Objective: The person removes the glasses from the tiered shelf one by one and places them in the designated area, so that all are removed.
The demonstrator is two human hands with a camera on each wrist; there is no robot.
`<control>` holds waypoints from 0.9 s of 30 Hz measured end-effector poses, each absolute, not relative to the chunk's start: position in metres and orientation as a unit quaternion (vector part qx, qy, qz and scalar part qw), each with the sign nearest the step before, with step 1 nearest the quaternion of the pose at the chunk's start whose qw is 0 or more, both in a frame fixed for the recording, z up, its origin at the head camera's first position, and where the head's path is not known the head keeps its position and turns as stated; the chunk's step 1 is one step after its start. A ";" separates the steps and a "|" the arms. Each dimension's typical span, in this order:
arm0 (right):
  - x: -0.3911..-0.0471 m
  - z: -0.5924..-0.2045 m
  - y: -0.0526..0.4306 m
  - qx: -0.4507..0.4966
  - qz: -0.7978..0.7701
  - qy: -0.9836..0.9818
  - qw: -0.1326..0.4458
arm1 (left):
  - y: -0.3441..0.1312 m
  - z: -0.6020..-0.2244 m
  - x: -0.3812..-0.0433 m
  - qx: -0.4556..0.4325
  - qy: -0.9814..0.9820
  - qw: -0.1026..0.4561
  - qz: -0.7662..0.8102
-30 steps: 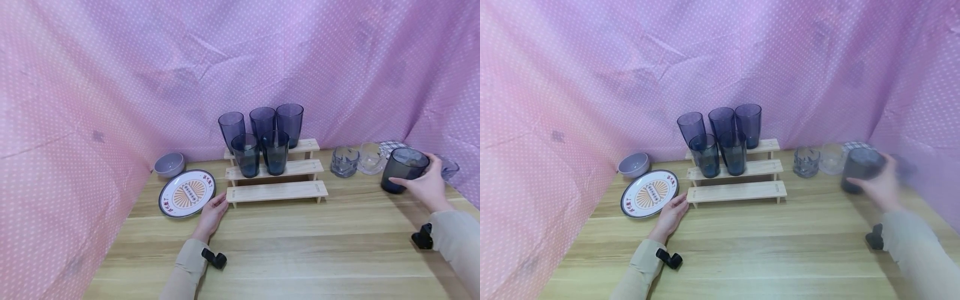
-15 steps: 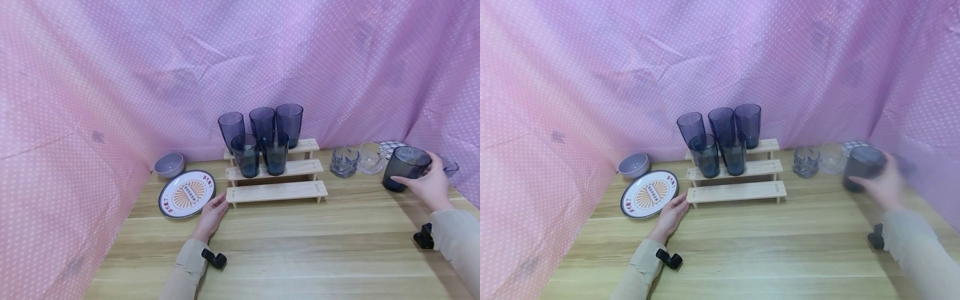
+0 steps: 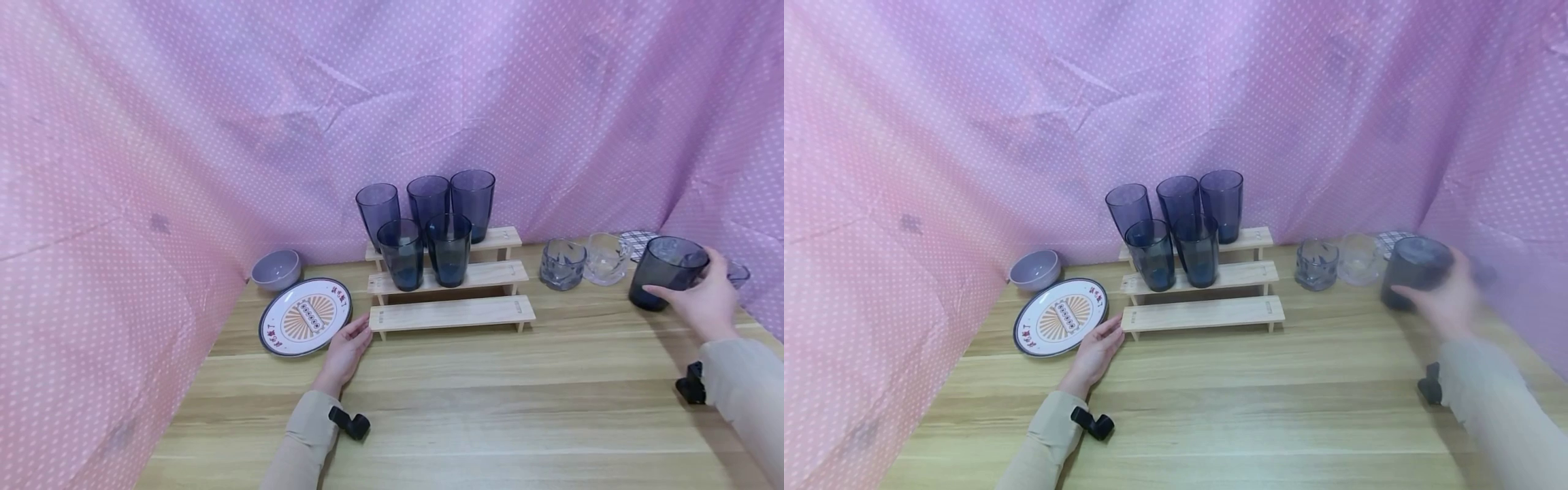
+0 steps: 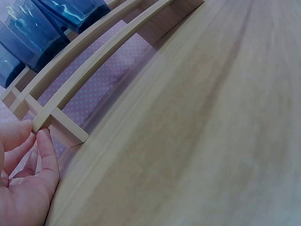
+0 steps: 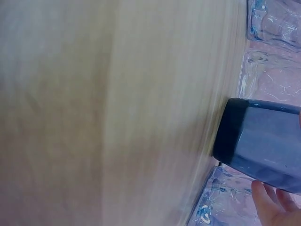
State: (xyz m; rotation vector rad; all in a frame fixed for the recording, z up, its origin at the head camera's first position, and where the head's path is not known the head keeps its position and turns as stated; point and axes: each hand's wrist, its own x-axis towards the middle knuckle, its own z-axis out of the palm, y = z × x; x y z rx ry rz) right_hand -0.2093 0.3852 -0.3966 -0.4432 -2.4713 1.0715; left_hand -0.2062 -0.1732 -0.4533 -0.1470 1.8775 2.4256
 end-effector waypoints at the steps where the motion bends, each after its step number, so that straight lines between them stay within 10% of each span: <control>1: -0.209 -0.397 0.386 -0.158 0.384 -0.886 0.205 | -0.173 -0.453 -0.206 -0.051 0.611 0.036 0.789; 27: -0.209 -0.402 0.385 -0.166 0.372 -0.889 0.208 | -0.173 -0.453 -0.207 -0.055 0.614 0.034 0.787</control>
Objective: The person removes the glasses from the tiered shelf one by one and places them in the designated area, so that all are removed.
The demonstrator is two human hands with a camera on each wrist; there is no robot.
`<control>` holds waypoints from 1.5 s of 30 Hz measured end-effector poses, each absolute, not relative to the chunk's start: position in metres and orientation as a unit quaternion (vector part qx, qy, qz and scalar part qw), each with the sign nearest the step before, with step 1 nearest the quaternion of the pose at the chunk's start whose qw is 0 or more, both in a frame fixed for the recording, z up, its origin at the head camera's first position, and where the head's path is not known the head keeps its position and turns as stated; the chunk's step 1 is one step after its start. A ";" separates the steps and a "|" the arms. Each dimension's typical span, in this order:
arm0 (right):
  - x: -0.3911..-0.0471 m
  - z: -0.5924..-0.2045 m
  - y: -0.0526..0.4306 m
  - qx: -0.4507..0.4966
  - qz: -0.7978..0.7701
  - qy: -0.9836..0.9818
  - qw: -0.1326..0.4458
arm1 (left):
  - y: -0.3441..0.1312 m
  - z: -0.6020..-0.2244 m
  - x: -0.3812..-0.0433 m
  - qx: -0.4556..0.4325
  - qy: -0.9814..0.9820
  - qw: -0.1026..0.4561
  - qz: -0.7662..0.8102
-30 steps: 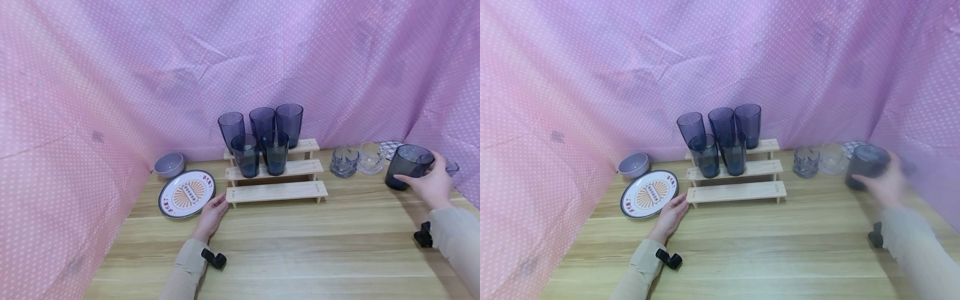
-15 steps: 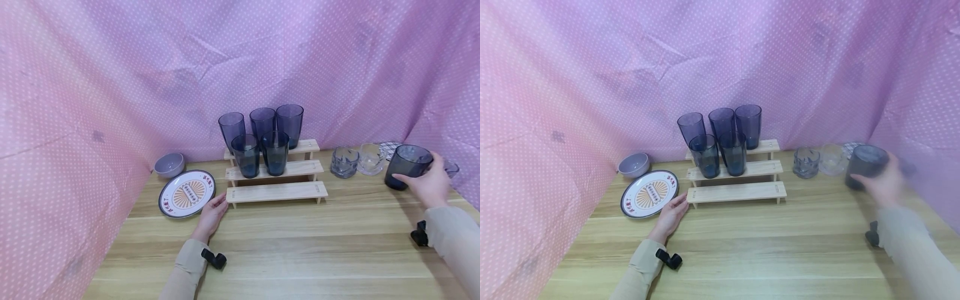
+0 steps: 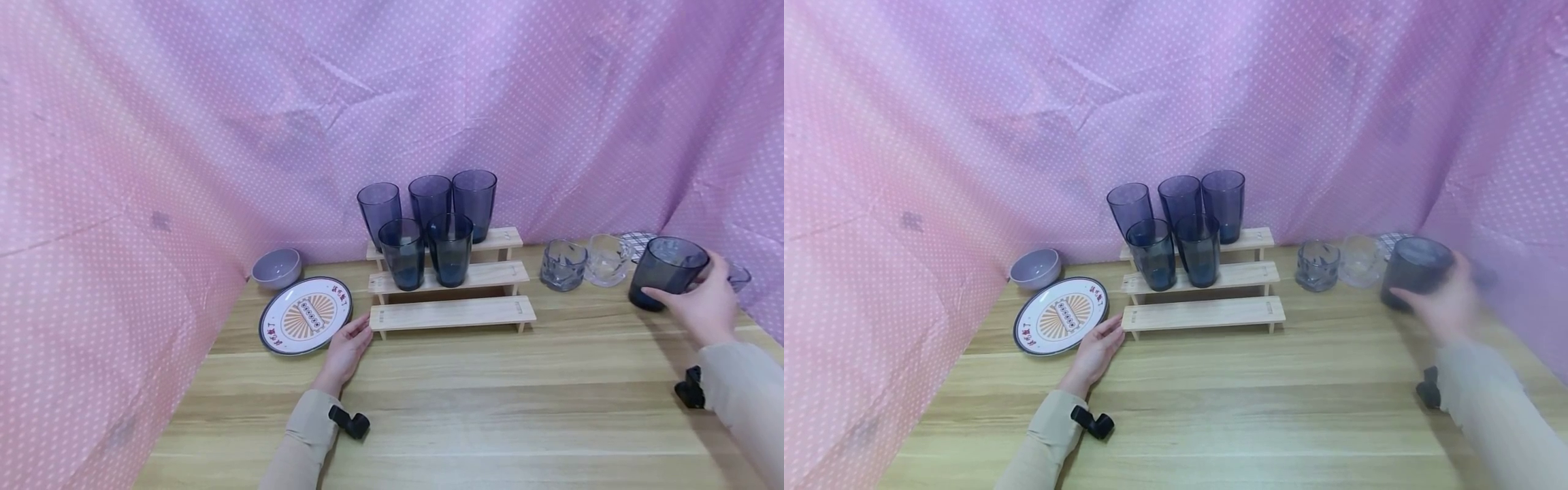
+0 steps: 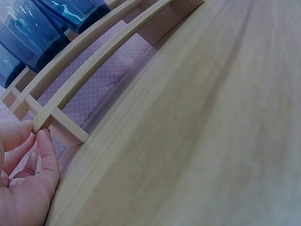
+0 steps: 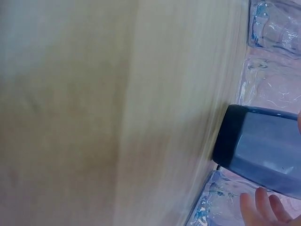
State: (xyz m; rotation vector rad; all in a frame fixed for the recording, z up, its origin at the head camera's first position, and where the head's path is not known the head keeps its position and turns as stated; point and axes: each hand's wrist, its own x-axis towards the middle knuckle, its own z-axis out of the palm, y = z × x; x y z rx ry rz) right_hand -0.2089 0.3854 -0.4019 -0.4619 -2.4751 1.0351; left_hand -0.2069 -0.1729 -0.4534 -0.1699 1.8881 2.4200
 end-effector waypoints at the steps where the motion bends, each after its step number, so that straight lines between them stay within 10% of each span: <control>1: -0.207 -0.401 0.384 -0.166 0.369 -0.891 0.207 | -0.173 -0.453 -0.207 -0.058 0.612 0.033 0.788; 45: -0.193 -0.385 0.277 -0.020 0.488 -0.865 0.112 | -0.173 -0.452 -0.207 -0.049 0.621 0.036 0.781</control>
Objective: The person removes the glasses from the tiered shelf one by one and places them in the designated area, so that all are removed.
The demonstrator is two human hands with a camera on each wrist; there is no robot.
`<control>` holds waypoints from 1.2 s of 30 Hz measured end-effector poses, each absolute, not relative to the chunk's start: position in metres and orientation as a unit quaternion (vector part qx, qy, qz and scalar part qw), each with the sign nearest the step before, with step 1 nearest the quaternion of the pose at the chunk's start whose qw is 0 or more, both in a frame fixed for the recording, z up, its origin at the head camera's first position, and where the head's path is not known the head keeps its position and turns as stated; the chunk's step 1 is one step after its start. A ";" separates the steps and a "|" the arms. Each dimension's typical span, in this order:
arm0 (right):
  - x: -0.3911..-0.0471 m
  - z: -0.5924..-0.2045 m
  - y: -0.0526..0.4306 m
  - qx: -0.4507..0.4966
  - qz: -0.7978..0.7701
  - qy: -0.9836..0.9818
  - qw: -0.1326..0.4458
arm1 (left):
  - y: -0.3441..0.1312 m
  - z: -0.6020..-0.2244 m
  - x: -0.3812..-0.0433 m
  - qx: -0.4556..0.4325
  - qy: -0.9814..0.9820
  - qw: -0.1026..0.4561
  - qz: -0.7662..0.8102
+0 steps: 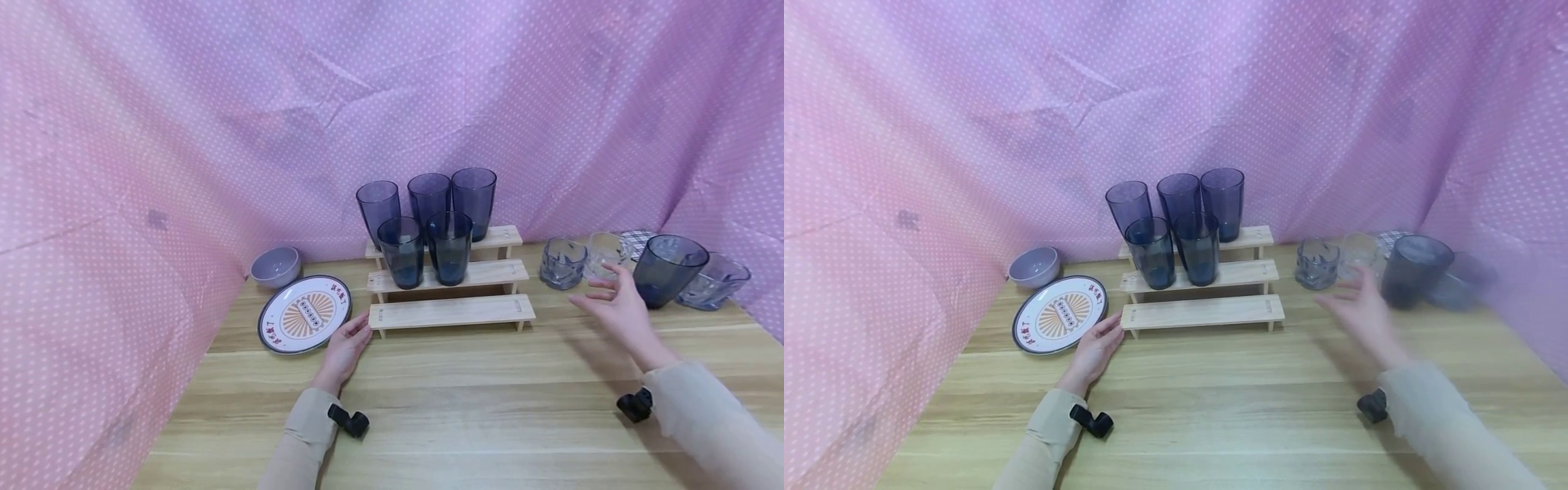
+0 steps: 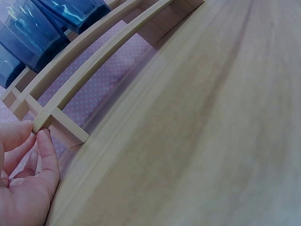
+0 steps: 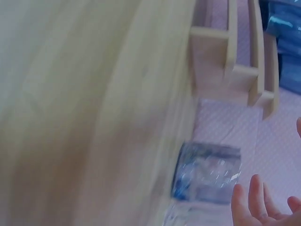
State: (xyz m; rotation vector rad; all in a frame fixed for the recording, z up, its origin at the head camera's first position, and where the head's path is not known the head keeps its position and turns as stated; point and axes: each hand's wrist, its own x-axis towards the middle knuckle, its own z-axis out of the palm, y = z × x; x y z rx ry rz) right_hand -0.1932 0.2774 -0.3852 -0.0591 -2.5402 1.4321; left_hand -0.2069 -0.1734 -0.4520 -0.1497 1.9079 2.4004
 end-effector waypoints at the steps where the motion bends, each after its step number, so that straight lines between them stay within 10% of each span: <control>1: -0.195 -0.384 0.273 -0.019 0.493 -0.863 0.108 | -0.173 -0.452 -0.207 -0.051 0.620 0.035 0.782; 36: -0.239 -0.326 0.164 0.091 0.526 -0.845 0.030 | -0.174 -0.453 -0.207 -0.041 0.616 0.033 0.786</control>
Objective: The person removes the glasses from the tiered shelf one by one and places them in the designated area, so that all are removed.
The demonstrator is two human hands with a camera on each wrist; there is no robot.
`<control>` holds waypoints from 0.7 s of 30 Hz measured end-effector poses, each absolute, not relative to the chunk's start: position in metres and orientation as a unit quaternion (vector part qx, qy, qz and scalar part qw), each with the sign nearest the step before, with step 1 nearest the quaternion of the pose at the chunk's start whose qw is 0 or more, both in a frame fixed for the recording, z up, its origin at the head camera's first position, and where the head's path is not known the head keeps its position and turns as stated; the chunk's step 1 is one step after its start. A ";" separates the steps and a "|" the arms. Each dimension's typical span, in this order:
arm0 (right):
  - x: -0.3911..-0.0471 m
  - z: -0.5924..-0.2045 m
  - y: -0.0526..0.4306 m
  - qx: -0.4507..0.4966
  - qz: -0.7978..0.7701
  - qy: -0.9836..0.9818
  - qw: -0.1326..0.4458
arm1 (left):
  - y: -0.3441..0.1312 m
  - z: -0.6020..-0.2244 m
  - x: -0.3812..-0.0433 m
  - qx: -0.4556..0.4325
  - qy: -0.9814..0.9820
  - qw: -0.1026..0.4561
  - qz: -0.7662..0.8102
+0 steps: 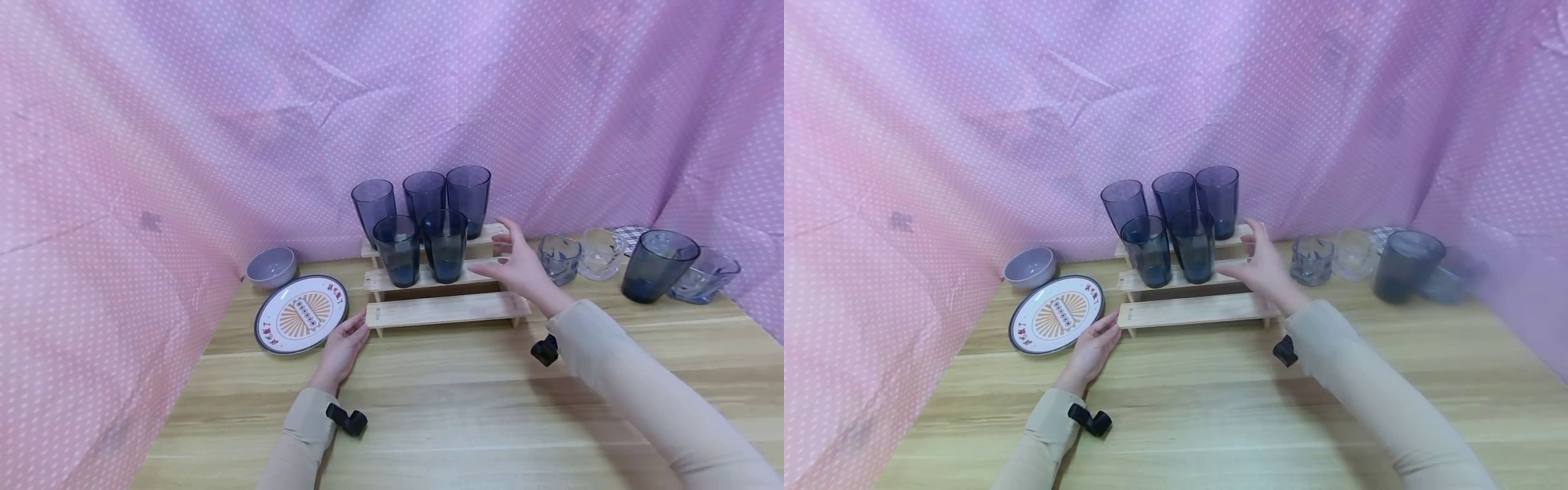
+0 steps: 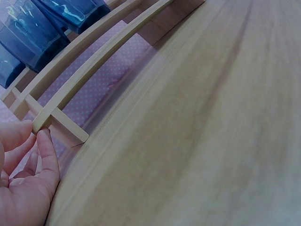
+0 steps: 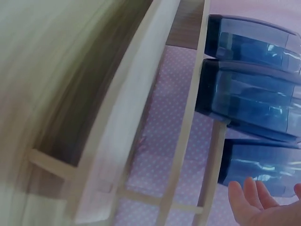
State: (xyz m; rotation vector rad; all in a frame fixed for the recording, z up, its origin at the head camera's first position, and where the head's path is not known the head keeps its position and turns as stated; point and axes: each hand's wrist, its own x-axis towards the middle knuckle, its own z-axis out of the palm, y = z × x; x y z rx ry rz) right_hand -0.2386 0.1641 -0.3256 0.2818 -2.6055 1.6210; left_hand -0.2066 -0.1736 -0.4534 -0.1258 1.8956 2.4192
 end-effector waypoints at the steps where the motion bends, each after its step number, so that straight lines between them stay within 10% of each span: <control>1: -0.240 -0.324 0.162 0.094 0.524 -0.846 0.028 | -0.174 -0.453 -0.207 -0.042 0.616 0.033 0.786; 21: -0.256 -0.318 0.137 0.128 0.504 -0.854 0.020 | -0.173 -0.451 -0.206 -0.051 0.620 0.033 0.783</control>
